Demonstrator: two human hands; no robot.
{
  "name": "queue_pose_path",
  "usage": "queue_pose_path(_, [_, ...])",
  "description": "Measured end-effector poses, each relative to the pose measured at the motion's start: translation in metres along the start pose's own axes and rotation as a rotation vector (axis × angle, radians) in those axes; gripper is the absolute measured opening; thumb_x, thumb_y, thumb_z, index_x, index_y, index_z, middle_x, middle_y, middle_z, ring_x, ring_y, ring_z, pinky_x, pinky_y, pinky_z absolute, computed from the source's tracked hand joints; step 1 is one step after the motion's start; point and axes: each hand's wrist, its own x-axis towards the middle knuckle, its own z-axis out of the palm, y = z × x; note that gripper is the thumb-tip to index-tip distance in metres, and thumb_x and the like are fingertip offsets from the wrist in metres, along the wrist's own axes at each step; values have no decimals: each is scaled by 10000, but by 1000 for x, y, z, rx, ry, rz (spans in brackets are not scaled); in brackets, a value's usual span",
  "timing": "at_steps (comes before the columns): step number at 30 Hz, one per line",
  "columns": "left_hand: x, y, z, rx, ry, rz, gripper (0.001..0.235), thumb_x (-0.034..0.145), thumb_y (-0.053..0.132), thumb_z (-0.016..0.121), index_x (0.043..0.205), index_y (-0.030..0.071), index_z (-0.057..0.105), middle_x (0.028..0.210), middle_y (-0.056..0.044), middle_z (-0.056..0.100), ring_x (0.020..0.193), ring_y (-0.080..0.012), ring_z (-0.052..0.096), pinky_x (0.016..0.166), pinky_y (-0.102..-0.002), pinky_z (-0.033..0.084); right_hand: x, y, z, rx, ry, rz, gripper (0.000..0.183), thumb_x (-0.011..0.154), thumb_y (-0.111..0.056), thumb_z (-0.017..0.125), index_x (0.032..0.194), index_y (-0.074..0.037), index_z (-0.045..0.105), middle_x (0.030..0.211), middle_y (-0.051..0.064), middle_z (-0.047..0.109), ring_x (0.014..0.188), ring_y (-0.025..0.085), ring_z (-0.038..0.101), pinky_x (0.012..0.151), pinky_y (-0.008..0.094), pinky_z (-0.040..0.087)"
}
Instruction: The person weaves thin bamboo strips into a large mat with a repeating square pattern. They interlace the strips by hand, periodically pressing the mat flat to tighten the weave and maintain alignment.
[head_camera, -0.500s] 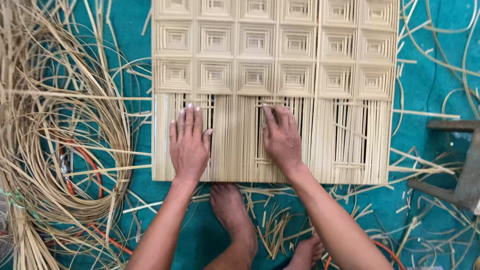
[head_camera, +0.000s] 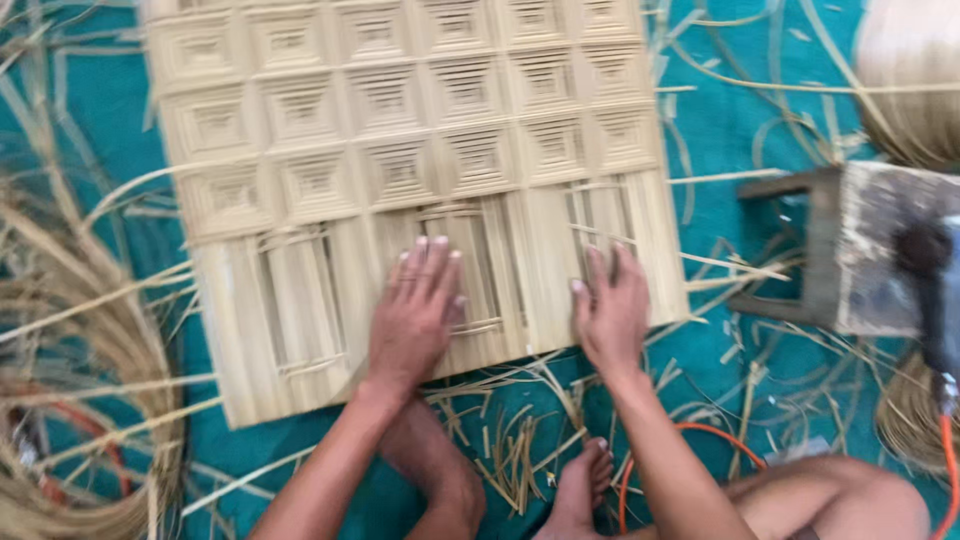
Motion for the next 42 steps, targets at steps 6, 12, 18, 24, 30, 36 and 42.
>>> queue_pose_path(6, [56,17,46,176,-81,23,680,978,542,515,1472,77,548,1496,-143,527,1435,-300,442,1269,-480,230,45,3,11,5,-12,21,428,1016,-309,606,1427,-189,623,1432,203,515,1359,436,510,1121,550,423])
queue_pose_path(12, [62,13,46,170,-93,16,594,1007,455,544,1447,55,565,1483,-149,513,1432,-312,434,1263,-474,248,73,20,21,79,11,-43,416,1002,-276,656,1415,-235,624,1402,153,494,1336,425,526,1046,568,495])
queue_pose_path(18, [46,10,36,55,-40,-41,571,991,355,627,1457,33,555,1511,-193,467,1424,-390,428,1197,-509,355,52,70,20,-11,94,214,395,1002,-307,662,1380,-194,647,1381,146,535,1315,391,546,1067,580,432])
queue_pose_path(24, [36,10,23,52,-42,-28,568,996,349,614,1474,49,547,1572,-174,451,1467,-374,412,1200,-480,353,79,86,25,40,119,32,389,1015,-229,638,1400,-175,653,1393,197,534,1288,448,571,1004,559,496])
queue_pose_path(30, [18,12,5,-26,-179,-130,505,1050,346,505,1500,118,526,1599,-154,422,1482,-354,395,1207,-485,348,55,103,26,-137,158,16,249,1005,-235,664,1235,-278,751,1253,103,645,1267,308,628,998,455,512])
queue_pose_path(36, [-6,7,2,-60,-131,-101,521,1034,326,542,1534,195,480,1560,-157,418,1453,-372,431,1178,-511,387,72,87,15,-133,124,-65,400,1003,-164,599,1391,-210,686,1456,117,609,1326,357,571,1018,476,490])
queue_pose_path(42, [31,34,-2,-81,-285,-45,459,1074,317,438,1499,159,511,1570,-167,438,1508,-316,367,1232,-462,284,90,123,15,113,261,88,210,917,-162,702,1106,-248,735,1067,-39,718,1063,217,681,957,400,475])
